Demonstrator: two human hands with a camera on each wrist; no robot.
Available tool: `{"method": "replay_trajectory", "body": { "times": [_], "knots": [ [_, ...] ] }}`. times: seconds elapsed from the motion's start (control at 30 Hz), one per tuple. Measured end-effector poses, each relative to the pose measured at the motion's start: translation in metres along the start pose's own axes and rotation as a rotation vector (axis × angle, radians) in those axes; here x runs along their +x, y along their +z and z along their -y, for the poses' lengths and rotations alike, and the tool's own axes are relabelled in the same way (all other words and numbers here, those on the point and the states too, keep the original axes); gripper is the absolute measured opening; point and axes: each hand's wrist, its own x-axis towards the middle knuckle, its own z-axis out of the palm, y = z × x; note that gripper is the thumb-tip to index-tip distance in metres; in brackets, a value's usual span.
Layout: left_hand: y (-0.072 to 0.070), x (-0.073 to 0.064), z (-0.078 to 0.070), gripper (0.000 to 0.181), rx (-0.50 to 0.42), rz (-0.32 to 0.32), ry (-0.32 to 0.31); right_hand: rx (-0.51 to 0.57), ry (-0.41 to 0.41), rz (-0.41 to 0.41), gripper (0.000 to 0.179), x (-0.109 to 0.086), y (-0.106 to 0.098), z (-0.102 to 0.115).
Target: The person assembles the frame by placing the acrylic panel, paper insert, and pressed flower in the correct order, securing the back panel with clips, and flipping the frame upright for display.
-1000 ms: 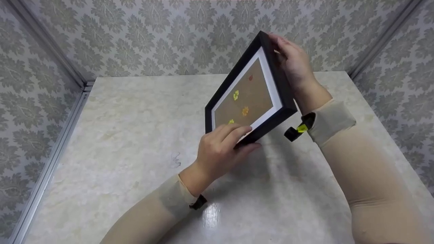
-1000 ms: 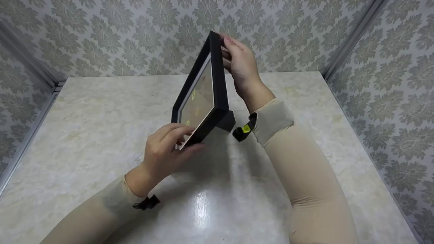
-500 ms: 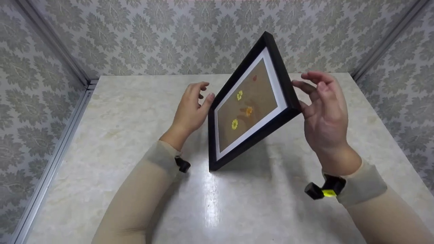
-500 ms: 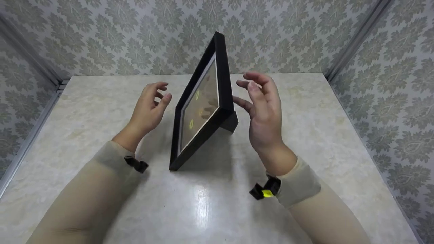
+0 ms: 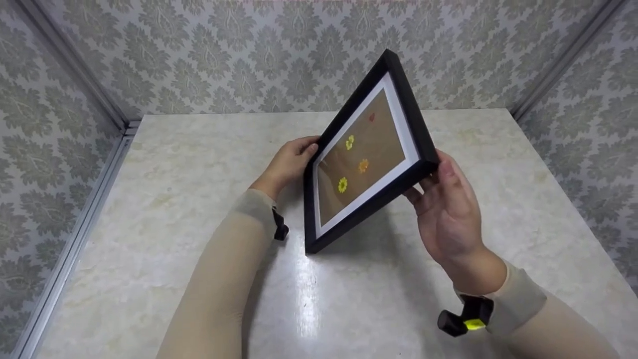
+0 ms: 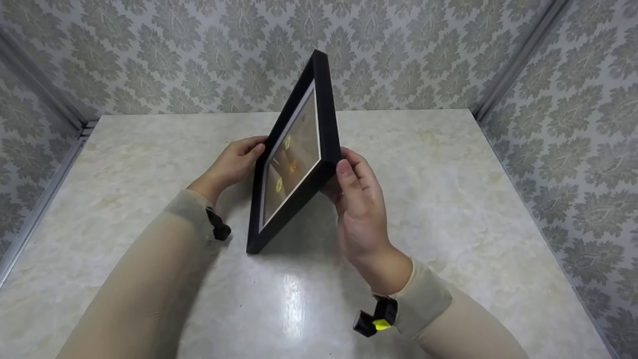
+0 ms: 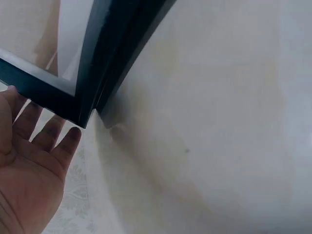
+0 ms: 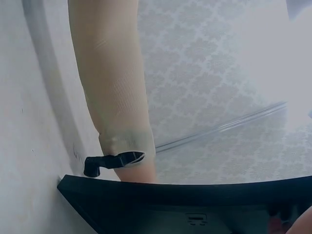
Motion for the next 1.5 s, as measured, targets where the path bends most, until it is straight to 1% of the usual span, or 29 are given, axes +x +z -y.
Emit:
{"method": "replay_trajectory", "body": {
  "times": [0.07,0.2,0.3,0.4,0.53,0.67,0.8,0.9,0.97,1.03,1.17,1.27,1.37,1.5],
  "knots": [
    [0.001,0.001,0.003,0.042,-0.020,-0.026,0.007,-0.007,0.007,0.010,0.041,0.000,0.001,-0.001],
    [0.000,0.002,0.005,0.036,-0.045,-0.073,0.023,-0.061,0.022,-0.038,0.043,0.000,0.003,0.000],
    [-0.003,0.002,0.003,0.032,-0.048,-0.090,0.026,-0.080,0.030,-0.073,0.047,0.002,0.002,0.002],
    [-0.005,0.001,0.000,0.030,-0.043,-0.095,0.024,-0.067,0.041,-0.096,0.048,0.008,-0.004,0.006],
    [-0.008,-0.002,-0.002,0.029,-0.031,-0.107,0.030,-0.037,0.063,-0.112,0.046,0.021,-0.017,0.014],
    [-0.010,-0.009,-0.002,0.029,-0.005,-0.140,0.042,-0.006,0.104,-0.102,0.040,0.041,-0.030,0.024],
    [-0.014,-0.017,0.000,0.028,0.031,-0.160,0.042,-0.016,0.139,-0.118,0.045,0.063,-0.038,0.030],
    [-0.015,-0.026,-0.001,0.029,0.058,-0.156,0.035,-0.034,0.163,-0.117,0.052,0.080,-0.044,0.033],
    [-0.015,-0.031,-0.002,0.033,0.070,-0.144,0.032,-0.022,0.183,-0.107,0.053,0.091,-0.049,0.034],
    [-0.016,-0.037,-0.004,0.037,0.080,-0.127,0.030,0.033,0.205,-0.094,0.054,0.103,-0.053,0.034],
    [-0.017,-0.049,-0.008,0.048,0.082,-0.090,0.014,0.216,0.247,-0.101,0.050,0.126,-0.056,0.033],
    [-0.017,-0.056,-0.009,0.054,0.070,-0.063,-0.012,0.285,0.258,-0.118,0.048,0.143,-0.057,0.031],
    [-0.018,-0.062,-0.011,0.058,0.036,-0.035,-0.040,0.287,0.268,-0.140,0.049,0.160,-0.058,0.029],
    [-0.020,-0.068,-0.014,0.065,-0.009,0.000,-0.070,0.252,0.289,-0.186,0.050,0.182,-0.058,0.025]
  ]
}}
